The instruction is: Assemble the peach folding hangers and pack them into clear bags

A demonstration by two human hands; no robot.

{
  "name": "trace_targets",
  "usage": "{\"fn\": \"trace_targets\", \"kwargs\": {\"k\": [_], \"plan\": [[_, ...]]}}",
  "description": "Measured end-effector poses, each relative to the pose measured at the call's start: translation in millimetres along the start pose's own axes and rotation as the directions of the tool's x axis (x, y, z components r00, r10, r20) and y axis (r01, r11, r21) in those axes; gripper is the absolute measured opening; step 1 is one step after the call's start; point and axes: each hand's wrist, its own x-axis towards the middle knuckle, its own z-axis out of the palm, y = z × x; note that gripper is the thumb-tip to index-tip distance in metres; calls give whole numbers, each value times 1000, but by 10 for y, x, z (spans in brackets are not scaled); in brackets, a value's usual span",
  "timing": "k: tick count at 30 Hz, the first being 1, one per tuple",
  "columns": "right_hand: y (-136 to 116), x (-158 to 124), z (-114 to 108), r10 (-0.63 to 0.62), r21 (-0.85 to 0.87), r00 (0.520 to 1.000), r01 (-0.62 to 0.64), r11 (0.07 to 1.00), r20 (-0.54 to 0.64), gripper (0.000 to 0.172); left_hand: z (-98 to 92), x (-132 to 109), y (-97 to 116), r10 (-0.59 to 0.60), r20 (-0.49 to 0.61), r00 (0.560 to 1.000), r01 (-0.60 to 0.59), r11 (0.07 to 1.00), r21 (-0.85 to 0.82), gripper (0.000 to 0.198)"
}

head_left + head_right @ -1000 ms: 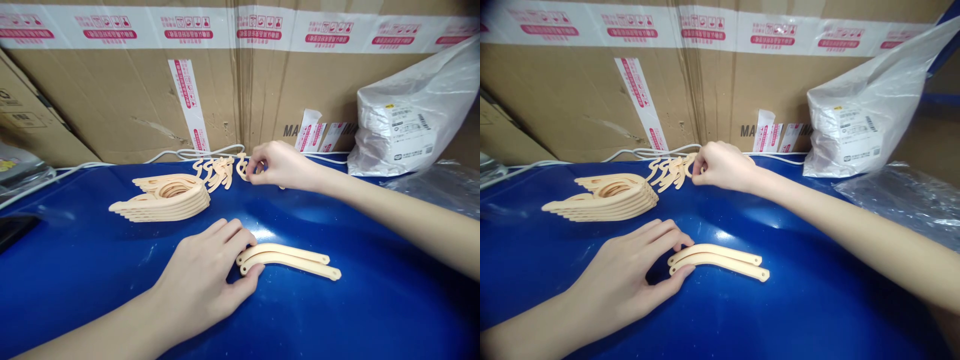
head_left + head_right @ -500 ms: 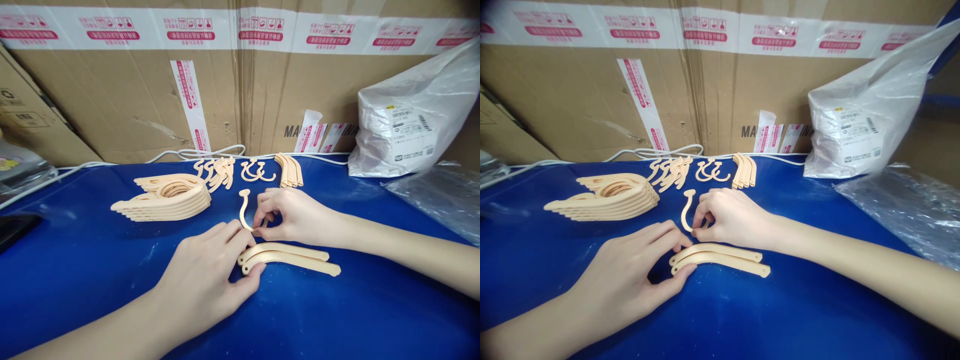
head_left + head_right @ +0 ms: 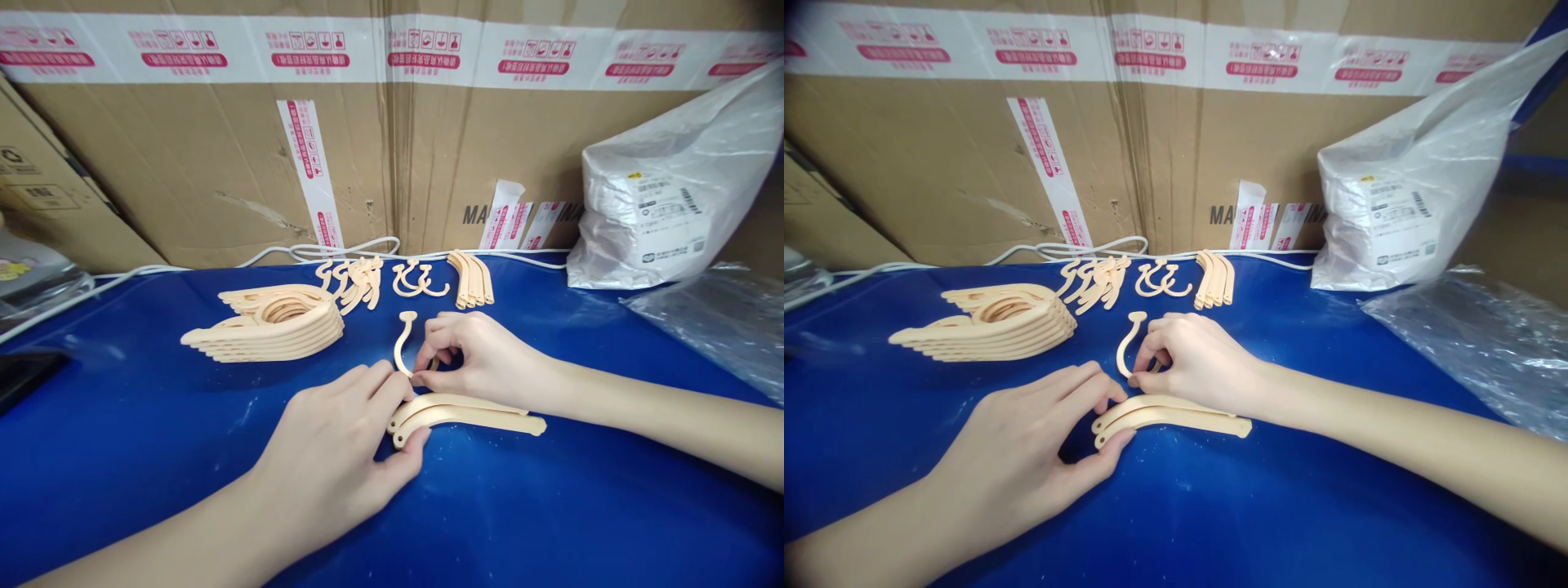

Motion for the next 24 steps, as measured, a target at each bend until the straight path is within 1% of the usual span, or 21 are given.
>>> {"fn": "trace_targets", "kwargs": {"k": [2, 4, 7, 10, 11, 12, 13, 14, 15, 16, 17, 19, 20, 21, 23, 24], "plan": [[8, -12, -3, -5, 10, 1000, 5, 1000, -4, 3, -12, 6, 9, 10, 3, 1000, -11, 1000, 11, 7], [13, -21, -4, -13, 14, 1000, 13, 1000, -5, 4, -41, 11, 21, 12, -21, 1000, -12, 1000, 17, 14], [21, -30, -1, -18, 6, 1000, 18, 1000, -6, 6, -159, 50, 22, -18, -65, 998, 18, 1000, 5, 23], [28, -38, -4, -28, -15, 1000, 27, 1000, -11, 8, -402, 198, -59, -116, -91, 989, 118, 993, 26, 26], [29, -42, -11, -35, -22, 999, 34, 999, -14, 9, -504, 280, -118, -198, -87, 976, 204, 977, 63, 29], [29, -46, -20, -42, -30, 999, 42, 999, -19, 10, -608, 378, -196, -288, -81, 954, 297, 945, 134, 33], [28, -54, -32, -50, -39, 999, 49, 998, -21, 11, -707, 487, -293, -389, -83, 917, 398, 891, 217, 35], [27, -65, -46, -57, -48, 998, 56, 997, -25, 11, -794, 604, -406, -474, -76, 877, 474, 829, 297, 38], [25, -79, -63, -60, -59, 998, 58, 997, -32, 11, -861, 725, -533, -532, -76, 843, 521, 773, 362, 43], [22, -99, -81, -63, -73, 997, 60, 996, -41, 11, -903, 842, -669, -557, -57, 828, 530, 748, 399, 49], [19, -123, -100, -66, -88, 997, 62, 994, -48, 10, -917, 954, -807, -584, 0, 812, 533, 741, 409, 53], [13, -183, -141, -78, -115, 995, 70, 991, -65, 10, -865, 1143, -1069, -594, 112, 797, 519, 767, 377, 58], [10, -218, -161, -83, -126, 994, 73, 989, -72, 11, -808, 1216, -1181, -609, 197, 769, 521, 774, 358, 57], [8, -255, -180, -85, -132, 993, 74, 988, -78, 12, -741, 1273, -1276, -620, 296, 727, 528, 780, 337, 56], [11, -330, -212, -76, -133, 994, 65, 989, -84, 13, -608, 1341, -1410, -645, 399, 652, 561, 764, 318, 59], [17, -367, -224, -69, -132, 994, 57, 990, -86, 13, -553, 1357, -1451, -649, 433, 626, 571, 759, 312, 60]]}}
